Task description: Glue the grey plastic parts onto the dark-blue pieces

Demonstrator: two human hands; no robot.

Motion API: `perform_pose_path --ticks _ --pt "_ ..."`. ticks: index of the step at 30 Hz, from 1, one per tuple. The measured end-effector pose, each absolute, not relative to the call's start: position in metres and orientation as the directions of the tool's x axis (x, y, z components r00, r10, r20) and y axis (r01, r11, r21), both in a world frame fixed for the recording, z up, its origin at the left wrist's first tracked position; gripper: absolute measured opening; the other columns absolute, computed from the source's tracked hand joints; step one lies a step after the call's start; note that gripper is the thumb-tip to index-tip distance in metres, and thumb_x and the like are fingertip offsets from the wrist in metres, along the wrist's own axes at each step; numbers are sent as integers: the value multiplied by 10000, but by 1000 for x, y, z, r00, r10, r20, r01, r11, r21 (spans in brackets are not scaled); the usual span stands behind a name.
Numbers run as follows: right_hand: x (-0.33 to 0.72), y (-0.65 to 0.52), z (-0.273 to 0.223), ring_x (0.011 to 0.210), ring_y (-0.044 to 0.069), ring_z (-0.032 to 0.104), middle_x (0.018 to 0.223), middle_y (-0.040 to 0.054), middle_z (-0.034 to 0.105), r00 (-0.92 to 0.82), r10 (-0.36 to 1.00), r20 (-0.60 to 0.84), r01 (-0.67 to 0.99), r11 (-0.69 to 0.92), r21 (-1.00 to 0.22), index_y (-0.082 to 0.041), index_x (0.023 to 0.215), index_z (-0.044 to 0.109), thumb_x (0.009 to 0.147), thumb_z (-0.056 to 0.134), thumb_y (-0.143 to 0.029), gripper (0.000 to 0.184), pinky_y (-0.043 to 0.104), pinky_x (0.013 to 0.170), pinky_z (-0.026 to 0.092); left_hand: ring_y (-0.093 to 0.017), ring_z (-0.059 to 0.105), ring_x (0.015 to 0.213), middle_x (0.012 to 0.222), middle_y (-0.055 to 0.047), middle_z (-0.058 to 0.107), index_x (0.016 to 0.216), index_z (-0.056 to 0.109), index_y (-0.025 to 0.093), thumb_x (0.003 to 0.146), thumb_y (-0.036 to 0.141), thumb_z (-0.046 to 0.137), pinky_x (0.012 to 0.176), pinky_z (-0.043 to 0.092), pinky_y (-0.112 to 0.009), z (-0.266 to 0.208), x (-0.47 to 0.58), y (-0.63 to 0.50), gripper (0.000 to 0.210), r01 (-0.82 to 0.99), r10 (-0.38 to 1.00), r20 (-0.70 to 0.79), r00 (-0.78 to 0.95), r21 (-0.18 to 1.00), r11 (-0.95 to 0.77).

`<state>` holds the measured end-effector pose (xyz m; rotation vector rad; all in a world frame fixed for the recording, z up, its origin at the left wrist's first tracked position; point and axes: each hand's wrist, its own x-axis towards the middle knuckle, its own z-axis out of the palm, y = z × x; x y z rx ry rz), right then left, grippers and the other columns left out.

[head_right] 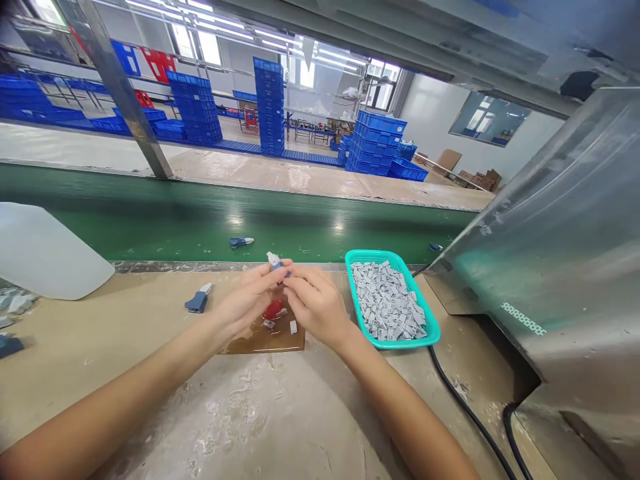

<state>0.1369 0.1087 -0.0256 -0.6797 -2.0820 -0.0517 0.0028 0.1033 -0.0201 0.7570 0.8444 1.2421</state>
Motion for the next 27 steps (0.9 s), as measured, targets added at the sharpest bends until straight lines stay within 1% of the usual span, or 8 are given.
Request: perform_pose_path --ticks 3,6,10,12,18,23,25,27 --pt "159 124 -17 809 174 573 824 54 629 -354 552 755 587 760 -281 -201 816 614 774 496 -160 132 314 720 471 -128 580 833 900 -41 649 828 586 157 533 243 713 785 425 -255 -24 -24 125 332 -357 993 -100 -70 932 68" --pt "194 147 -13 754 185 590 803 48 644 -325 754 571 756 570 -322 -189 826 636 730 523 -147 154 304 674 468 -180 582 901 957 -75 651 871 584 158 532 291 693 751 439 -273 -33 -60 150 380 -39 966 -31 -258 999 21" --pt "231 173 -21 713 185 605 791 53 672 -350 926 142 893 376 -247 -167 823 675 633 545 -50 258 250 631 453 -217 603 875 858 -69 680 785 603 163 559 293 634 748 432 -287 -45 -97 177 262 423 936 107 -336 905 48" --pt "238 178 -27 680 164 604 760 40 674 -348 936 49 907 349 -235 -168 840 680 620 523 -14 311 219 604 443 -241 600 876 792 -55 683 712 608 179 546 272 634 766 413 -301 -47 -103 186 192 533 935 136 -328 844 64" --pt "235 178 -30 652 160 603 698 42 675 -318 946 67 917 325 -233 -158 794 696 627 478 22 328 214 589 432 -321 576 876 802 -102 674 708 630 186 586 282 585 748 381 -366 -42 -94 206 162 740 951 173 -257 668 79" --pt "234 177 -27 675 174 608 724 53 682 -317 942 106 911 334 -241 -168 833 700 654 466 15 347 230 607 434 -384 353 1174 1189 -164 533 997 598 189 574 323 628 927 252 -448 -45 -102 214 445 854 969 213 -122 520 -7" --pt "234 177 -27 706 185 611 764 58 683 -297 940 165 908 332 -257 -176 835 699 687 459 -17 323 246 624 439 -410 213 1244 1302 -178 414 1121 529 195 584 355 620 951 181 -513 -47 -116 213 568 895 968 186 -169 440 72" --pt "233 178 -27 729 188 610 801 59 679 -268 937 225 894 329 -305 -181 818 697 711 459 -55 290 257 645 445 -436 238 1222 1275 -216 426 1148 508 168 624 309 574 923 197 -555 -49 -134 209 547 904 957 121 -264 377 202"
